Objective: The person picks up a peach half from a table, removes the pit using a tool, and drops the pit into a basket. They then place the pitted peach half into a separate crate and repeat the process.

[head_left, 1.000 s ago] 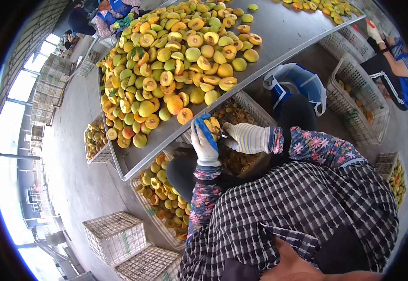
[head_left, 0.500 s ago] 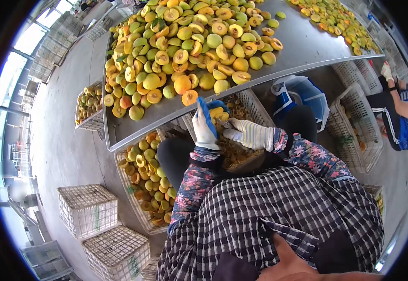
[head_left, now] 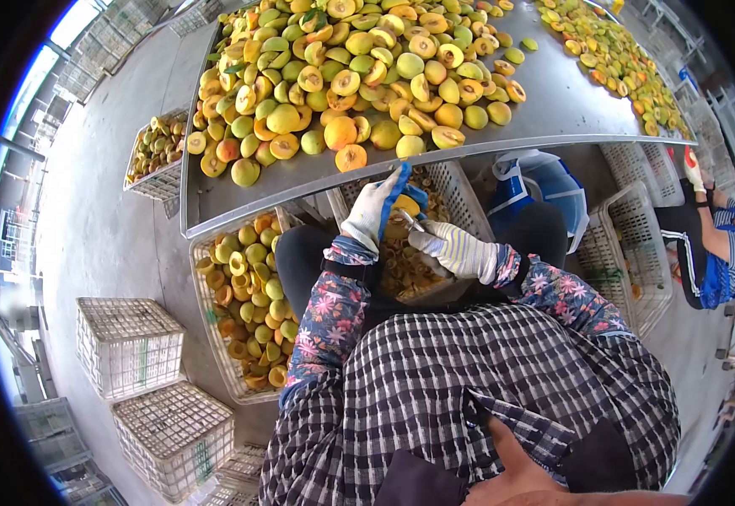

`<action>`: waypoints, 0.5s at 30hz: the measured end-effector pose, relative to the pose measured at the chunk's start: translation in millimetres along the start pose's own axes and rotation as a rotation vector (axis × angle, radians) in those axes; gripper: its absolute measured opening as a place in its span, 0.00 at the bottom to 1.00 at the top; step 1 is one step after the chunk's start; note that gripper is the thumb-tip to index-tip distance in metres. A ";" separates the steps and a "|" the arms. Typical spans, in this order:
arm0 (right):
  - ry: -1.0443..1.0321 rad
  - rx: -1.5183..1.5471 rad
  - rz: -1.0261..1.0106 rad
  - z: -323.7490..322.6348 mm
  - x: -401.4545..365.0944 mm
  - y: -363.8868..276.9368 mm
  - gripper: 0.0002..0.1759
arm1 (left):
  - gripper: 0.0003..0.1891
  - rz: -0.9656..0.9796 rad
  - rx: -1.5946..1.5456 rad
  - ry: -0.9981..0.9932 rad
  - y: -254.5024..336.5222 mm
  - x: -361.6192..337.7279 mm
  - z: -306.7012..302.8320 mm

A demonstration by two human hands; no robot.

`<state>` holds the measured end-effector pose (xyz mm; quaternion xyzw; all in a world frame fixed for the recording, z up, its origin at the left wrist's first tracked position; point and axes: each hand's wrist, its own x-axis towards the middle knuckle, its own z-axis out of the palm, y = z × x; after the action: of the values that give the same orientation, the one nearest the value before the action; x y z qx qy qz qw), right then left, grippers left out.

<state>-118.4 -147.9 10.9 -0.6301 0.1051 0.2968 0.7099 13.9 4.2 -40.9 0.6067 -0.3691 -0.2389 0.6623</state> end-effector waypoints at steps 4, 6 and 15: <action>0.021 0.198 -0.048 3.1 2.5 5.8 0.16 | 0.26 -0.302 -0.444 0.175 11.0 7.0 10.5; 0.186 -0.146 -0.324 6.7 16.9 23.9 0.17 | 0.22 -0.542 -0.664 0.285 22.7 12.4 13.5; -0.032 0.406 0.099 11.3 -6.8 -2.5 0.20 | 0.21 -0.437 -0.709 0.373 26.3 17.1 28.1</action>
<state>-125.0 -139.1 18.7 -0.4632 0.1824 0.3140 0.8084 -1.0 -22.6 -12.0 0.4387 -0.0020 -0.3714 0.8183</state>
